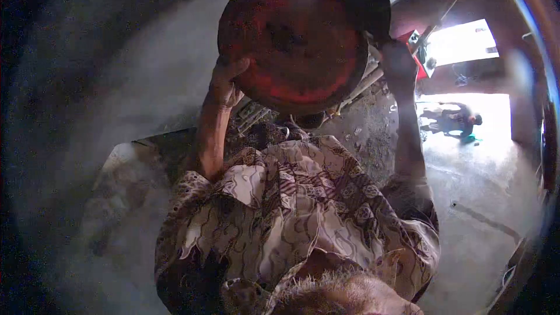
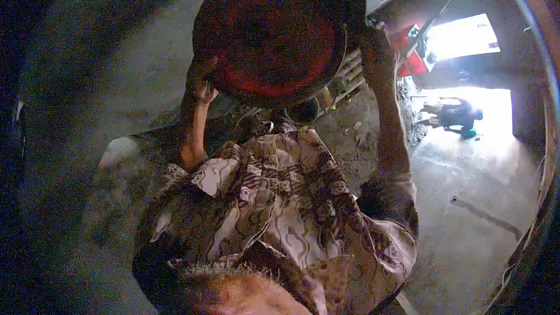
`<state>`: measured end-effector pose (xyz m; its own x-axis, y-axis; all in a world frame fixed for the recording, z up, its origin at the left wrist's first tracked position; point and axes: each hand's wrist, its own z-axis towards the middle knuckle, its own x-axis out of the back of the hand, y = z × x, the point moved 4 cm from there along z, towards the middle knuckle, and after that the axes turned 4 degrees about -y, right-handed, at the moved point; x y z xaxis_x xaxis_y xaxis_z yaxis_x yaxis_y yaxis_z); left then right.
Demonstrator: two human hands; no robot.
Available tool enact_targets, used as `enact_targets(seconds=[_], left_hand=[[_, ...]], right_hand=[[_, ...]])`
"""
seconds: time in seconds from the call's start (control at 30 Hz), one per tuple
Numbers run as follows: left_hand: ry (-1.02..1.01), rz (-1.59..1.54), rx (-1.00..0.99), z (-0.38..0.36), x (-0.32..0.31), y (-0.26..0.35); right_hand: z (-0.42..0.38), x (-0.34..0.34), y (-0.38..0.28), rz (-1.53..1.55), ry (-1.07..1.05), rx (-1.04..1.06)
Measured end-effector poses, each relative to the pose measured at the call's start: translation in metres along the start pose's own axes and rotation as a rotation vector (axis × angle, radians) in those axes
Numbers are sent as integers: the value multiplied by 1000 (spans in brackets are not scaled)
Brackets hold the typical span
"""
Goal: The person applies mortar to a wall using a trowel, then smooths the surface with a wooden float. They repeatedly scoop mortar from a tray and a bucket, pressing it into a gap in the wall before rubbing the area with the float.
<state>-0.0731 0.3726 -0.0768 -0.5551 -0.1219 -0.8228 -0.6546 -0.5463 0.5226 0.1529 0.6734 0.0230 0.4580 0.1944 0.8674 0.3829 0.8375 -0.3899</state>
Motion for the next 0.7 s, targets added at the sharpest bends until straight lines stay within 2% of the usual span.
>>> enact_targets(seconds=[0.07,0.1,0.17,0.2,0.27,0.37,0.47,0.57,0.63,0.7], left_hand=[[164,-27,162,4,7,-8],[158,-28,168,5,0,-8],[120,-62,162,12,-19,-7],[116,-62,165,12,-22,-5],[30,94,256,11,-27,-5],[41,134,312,11,-26,-13],[138,177,238,11,-11,-19],[140,139,217,13,-20,-7],[149,147,182,11,-9,-4],[147,191,130,12,-1,-1]], right_hand=[[24,1,-17,-747,-230,345],[39,-1,-21,-751,-229,336],[70,0,-30,-270,-22,415],[85,-4,-21,-273,-19,412],[104,-11,-11,-44,-26,500],[108,-18,-56,-60,-56,458],[100,-18,-42,-136,-33,516],[98,-22,-31,-247,-6,636],[67,19,-72,-594,-169,577],[42,17,-21,-109,-492,-70]])
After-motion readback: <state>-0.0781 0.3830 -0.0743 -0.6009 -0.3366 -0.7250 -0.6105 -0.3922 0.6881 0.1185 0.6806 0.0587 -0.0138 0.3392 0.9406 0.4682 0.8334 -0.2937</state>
